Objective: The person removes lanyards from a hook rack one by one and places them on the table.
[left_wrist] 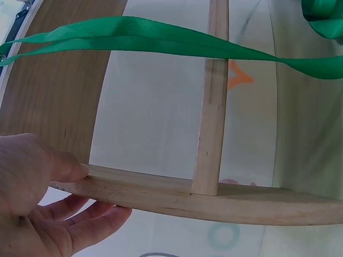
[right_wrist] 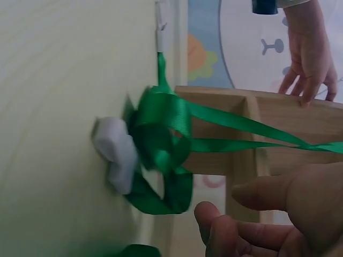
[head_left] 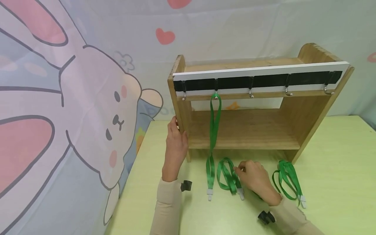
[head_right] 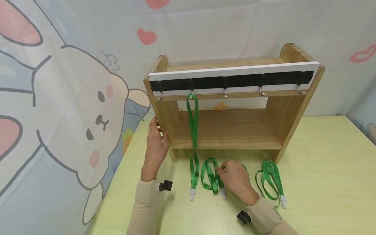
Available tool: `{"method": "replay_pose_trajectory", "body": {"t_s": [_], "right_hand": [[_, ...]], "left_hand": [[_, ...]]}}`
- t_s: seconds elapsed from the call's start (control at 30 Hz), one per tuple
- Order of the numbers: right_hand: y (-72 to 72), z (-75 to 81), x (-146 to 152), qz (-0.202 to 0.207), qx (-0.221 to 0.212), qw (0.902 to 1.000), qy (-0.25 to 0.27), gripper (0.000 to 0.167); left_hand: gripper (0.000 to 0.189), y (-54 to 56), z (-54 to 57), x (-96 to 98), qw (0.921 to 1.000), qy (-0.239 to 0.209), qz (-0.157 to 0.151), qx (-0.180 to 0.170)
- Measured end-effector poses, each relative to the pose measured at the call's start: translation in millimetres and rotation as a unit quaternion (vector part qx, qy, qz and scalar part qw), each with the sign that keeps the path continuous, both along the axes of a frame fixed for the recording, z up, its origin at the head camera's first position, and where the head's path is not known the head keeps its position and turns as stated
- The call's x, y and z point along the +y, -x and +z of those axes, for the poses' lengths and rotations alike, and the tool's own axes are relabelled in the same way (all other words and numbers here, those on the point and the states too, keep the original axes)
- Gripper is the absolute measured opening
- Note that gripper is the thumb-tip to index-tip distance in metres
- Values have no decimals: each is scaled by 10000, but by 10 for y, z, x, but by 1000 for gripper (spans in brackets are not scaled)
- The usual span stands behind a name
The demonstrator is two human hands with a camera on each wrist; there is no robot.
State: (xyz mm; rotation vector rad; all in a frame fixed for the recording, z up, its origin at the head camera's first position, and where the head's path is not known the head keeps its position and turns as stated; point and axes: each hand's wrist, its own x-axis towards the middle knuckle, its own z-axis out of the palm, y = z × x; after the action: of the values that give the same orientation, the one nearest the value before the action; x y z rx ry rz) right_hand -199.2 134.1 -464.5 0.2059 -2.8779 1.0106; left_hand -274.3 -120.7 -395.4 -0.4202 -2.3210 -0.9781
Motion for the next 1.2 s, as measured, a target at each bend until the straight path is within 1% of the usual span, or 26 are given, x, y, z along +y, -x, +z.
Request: {"method": "replay_pose_trajectory", "body": {"t_s": [0.07, 0.17, 0.37, 0.43, 0.53, 0.63, 0.73, 0.8, 0.9, 1.0, 1.13, 1.2], "right_hand": [[-4, 44, 4, 55, 101, 9999, 2, 19], [-28, 129, 11, 183, 343, 9992, 21, 19], [-53, 346, -26, 489, 723, 9953, 427, 17], [-42, 416, -53, 579, 996, 9916, 592, 15], [-11, 530, -99, 639, 1610, 9808, 891, 11], [37, 657, -151, 551, 2262, 9644, 1253, 5], [84, 773, -210, 380, 2701, 9468, 1707, 6], [117, 833, -246, 239, 2892, 9372, 1935, 8], [157, 922, -304, 64, 3006, 9285, 2179, 13], [187, 997, -358, -70, 2941, 9240, 2441, 17], [214, 1067, -419, -126, 2817, 9167, 2830, 20], [229, 1097, -443, -114, 2823, 9129, 2945, 21]], "left_hand": [[58, -2, 7, -5, 10000, -31, 3, 17], [58, 2, 0, -4, 10000, -48, -7, -45], [59, 19, -16, -2, 9999, -52, 5, -106], [59, 16, -17, -5, 9999, -72, 9, -109], [59, 5, -8, -12, 9998, -95, -11, -151], [58, 1, -1, -17, 9998, -105, -32, -149], [58, -1, -9, -22, 9998, -119, -21, -171], [58, -4, -19, -24, 9997, -127, -11, -201], [58, -9, -25, -26, 9997, -111, 10, -221], [58, -7, -28, -27, 9998, -95, 16, -202], [58, -3, -34, -29, 9998, -65, -2, -167], [58, 1, -31, -29, 9999, -44, -18, -112]]}}
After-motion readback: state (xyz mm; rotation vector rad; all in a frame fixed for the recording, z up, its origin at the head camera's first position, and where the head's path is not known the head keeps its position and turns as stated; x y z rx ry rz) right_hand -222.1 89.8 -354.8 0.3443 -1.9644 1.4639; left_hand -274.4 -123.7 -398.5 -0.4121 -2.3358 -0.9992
